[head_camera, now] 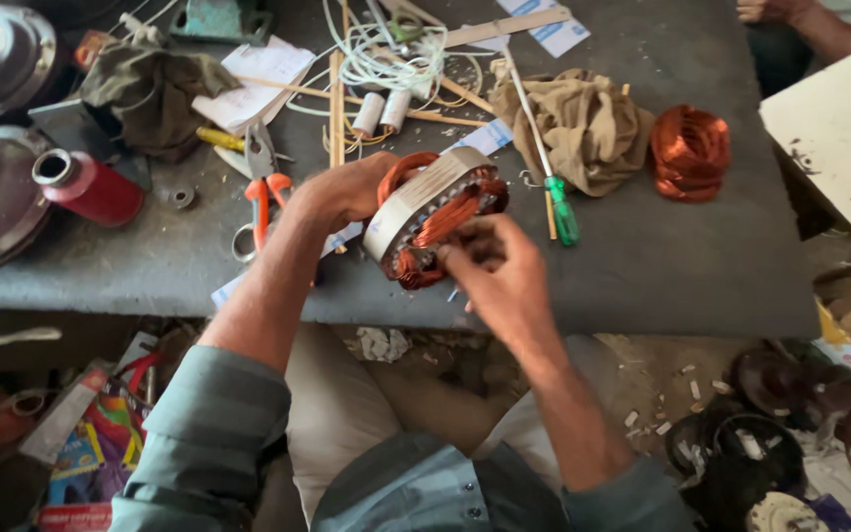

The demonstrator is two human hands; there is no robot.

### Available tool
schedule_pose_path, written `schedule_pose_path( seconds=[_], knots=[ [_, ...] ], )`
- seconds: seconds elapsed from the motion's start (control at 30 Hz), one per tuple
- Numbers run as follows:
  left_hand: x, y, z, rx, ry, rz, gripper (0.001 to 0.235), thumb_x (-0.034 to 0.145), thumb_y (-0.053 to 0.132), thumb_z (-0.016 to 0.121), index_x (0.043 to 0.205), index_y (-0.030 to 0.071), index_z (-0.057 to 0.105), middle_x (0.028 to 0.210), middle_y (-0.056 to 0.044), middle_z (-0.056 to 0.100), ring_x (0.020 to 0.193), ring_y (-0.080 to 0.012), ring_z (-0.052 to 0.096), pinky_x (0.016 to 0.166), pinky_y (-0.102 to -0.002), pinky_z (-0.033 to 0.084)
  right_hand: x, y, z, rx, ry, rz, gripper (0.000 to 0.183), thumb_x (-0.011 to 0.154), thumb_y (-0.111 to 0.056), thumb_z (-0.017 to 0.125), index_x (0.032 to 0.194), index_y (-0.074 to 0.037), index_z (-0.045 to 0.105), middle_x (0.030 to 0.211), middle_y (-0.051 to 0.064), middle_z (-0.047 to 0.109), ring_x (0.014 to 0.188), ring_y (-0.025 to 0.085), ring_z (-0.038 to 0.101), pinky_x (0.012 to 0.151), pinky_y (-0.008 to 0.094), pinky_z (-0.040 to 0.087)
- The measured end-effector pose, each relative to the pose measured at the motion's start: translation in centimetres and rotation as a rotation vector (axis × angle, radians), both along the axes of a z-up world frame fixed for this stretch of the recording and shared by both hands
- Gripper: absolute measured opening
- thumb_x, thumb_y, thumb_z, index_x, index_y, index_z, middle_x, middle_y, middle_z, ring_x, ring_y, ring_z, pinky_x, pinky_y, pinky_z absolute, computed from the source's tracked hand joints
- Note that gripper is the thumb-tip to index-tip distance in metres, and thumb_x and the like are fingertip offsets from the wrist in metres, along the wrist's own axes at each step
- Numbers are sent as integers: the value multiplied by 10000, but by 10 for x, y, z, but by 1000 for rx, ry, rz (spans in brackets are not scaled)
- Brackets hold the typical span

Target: The person winds copper wire around a motor stator, then cuts a strip of insulating tape and applies it to the coil. They use pliers to trim a wooden stick and insert it into the stator, and use a screwdriver to adjust the windings.

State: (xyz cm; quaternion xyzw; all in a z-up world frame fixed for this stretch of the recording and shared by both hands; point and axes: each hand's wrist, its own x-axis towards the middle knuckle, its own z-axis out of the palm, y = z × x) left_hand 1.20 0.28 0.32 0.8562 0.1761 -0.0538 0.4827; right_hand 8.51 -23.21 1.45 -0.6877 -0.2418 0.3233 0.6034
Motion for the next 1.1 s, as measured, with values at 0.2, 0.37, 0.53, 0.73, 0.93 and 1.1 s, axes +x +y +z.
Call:
schedule_pose_path(
  seconds=[0.2, 0.37, 0.53, 0.73, 0.93, 1.1],
  knots=[
    [-9, -9, 14, -210, 49, 18, 294, 904, 200, 694, 1152, 54, 751, 1010, -15, 775, 841, -55, 601, 764, -305, 532, 0, 12, -13, -97, -107, -61, 144, 789, -127, 777, 866, -22, 716, 684, 16, 693, 537, 70, 597, 462, 260, 478],
    [-12, -13, 18, -331, 4, 63, 308, 884, 230, 721, 1156, 86, 751, 1007, 0, 771, 834, -34, 632, 750, -269, 543, 3, 14, -20, -42, -213, -52, 152, 780, -124, 794, 855, -18, 714, 695, 8, 710, 572, 46, 617, 514, 246, 507],
    [-13, -14, 16, -382, 41, 123, 306, 895, 276, 733, 1103, 57, 780, 952, -6, 773, 789, -43, 634, 693, -271, 538, 3, 11, -15, -127, -82, -45, 144, 814, -142, 780, 843, -18, 712, 656, 34, 665, 486, 62, 541, 410, 268, 424],
    [-9, -10, 8, -239, 121, 182, 296, 891, 277, 719, 1020, 21, 794, 841, -9, 742, 715, -67, 582, 607, -299, 480, -2, 2, -17, 72, 3, -2, 122, 903, -112, 711, 955, -3, 692, 685, 19, 653, 472, 50, 510, 385, 241, 383],
    [-9, -4, 2, -157, 150, 178, 249, 853, 234, 727, 962, 18, 786, 765, 0, 693, 655, -80, 528, 548, -328, 421, 7, -6, -20, 127, 111, 59, 217, 948, -139, 673, 1103, 12, 696, 715, 10, 598, 533, 60, 527, 444, 222, 399],
    [-12, -1, -1, -166, 111, 158, 238, 811, 223, 778, 933, 19, 797, 734, 13, 679, 634, -74, 520, 524, -321, 409, 20, -9, -9, 50, 243, 205, 344, 946, -177, 551, 1217, -22, 697, 691, 24, 616, 495, 90, 566, 413, 244, 447]
  ],
)
